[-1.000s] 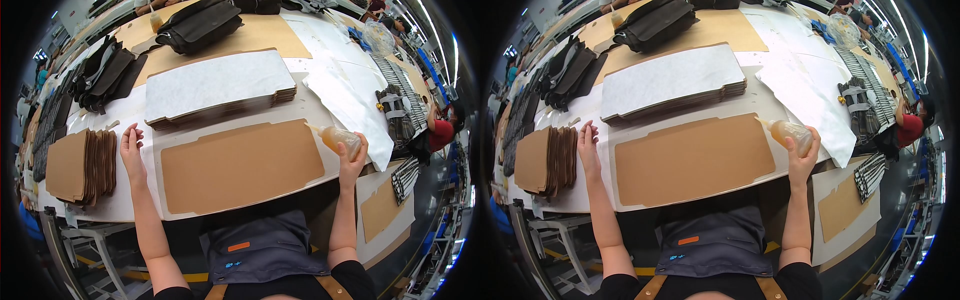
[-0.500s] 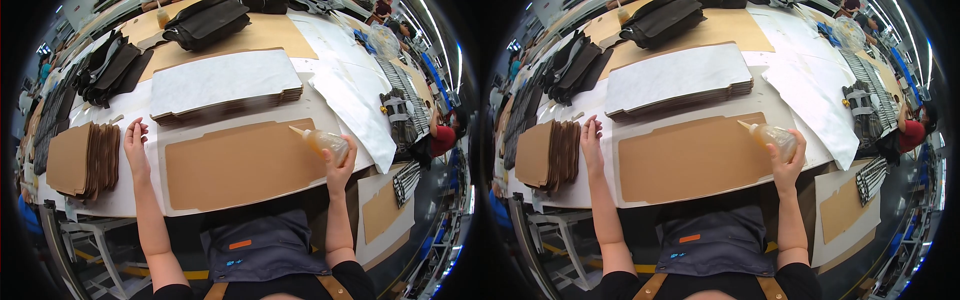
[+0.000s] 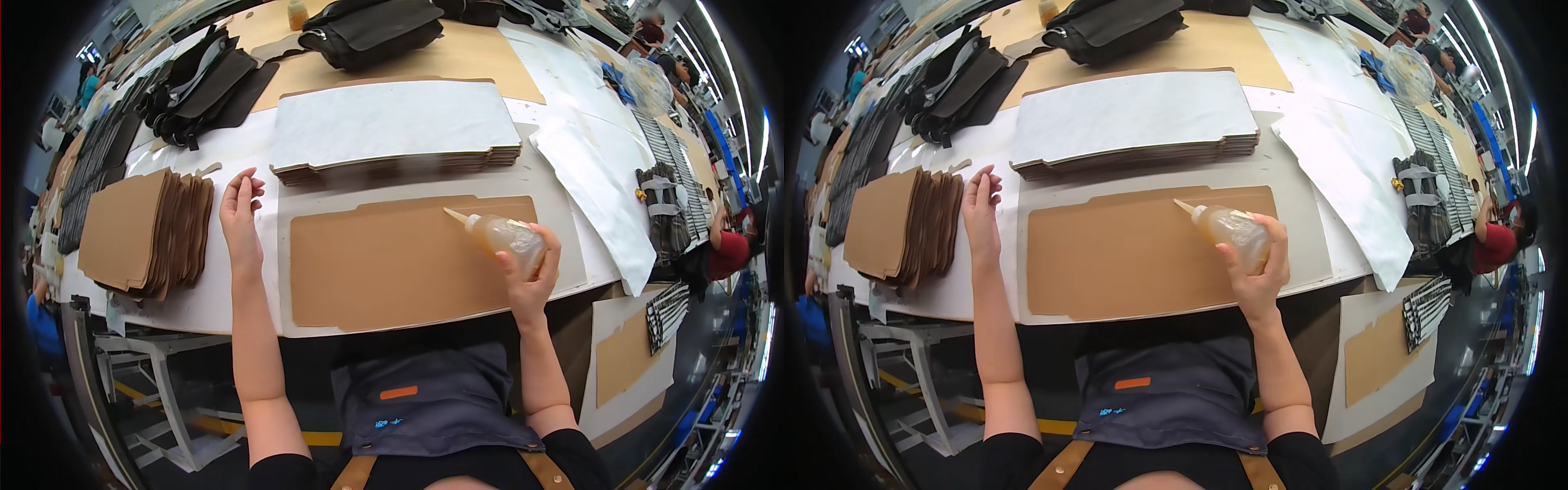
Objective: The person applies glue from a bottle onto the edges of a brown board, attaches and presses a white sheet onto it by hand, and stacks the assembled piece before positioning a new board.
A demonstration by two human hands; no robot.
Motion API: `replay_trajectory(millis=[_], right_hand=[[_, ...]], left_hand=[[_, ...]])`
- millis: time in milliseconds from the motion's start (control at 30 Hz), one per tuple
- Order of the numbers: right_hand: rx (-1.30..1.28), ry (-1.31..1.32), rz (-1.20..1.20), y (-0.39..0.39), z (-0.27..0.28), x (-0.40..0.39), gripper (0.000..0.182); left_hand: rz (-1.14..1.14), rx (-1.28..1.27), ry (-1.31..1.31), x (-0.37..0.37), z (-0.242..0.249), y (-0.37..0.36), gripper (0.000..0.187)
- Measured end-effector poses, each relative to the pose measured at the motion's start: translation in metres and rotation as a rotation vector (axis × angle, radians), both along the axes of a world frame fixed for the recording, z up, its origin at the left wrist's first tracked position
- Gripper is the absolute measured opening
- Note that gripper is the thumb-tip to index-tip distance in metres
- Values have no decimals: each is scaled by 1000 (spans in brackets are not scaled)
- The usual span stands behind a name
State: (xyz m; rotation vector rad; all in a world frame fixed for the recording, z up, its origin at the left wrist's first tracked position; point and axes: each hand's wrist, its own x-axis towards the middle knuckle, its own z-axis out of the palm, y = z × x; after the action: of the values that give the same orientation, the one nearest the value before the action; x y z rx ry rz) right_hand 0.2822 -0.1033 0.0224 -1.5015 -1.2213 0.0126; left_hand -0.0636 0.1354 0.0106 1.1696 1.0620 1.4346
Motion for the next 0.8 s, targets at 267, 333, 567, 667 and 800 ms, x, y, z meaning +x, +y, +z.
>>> replay_trajectory(millis=[267, 333, 567, 667, 800], right_hand=[[48, -87, 127, 21, -3, -27, 58], [45, -110, 147, 25, -1, -35, 58], [88, -163, 228, 43, -4, -59, 59], [97, -181, 253, 50, -4, -69, 60], [109, -182, 299, 58, -4, -84, 61]], left_hand=[[3, 3, -20, 2, 4, -3, 24], [4, 13, -30, 2, 6, -4, 24], [2, 30, -60, 2, 10, -6, 24], [-2, 38, -63, 2, 12, -7, 24], [-4, 46, -76, 2, 14, -9, 24]])
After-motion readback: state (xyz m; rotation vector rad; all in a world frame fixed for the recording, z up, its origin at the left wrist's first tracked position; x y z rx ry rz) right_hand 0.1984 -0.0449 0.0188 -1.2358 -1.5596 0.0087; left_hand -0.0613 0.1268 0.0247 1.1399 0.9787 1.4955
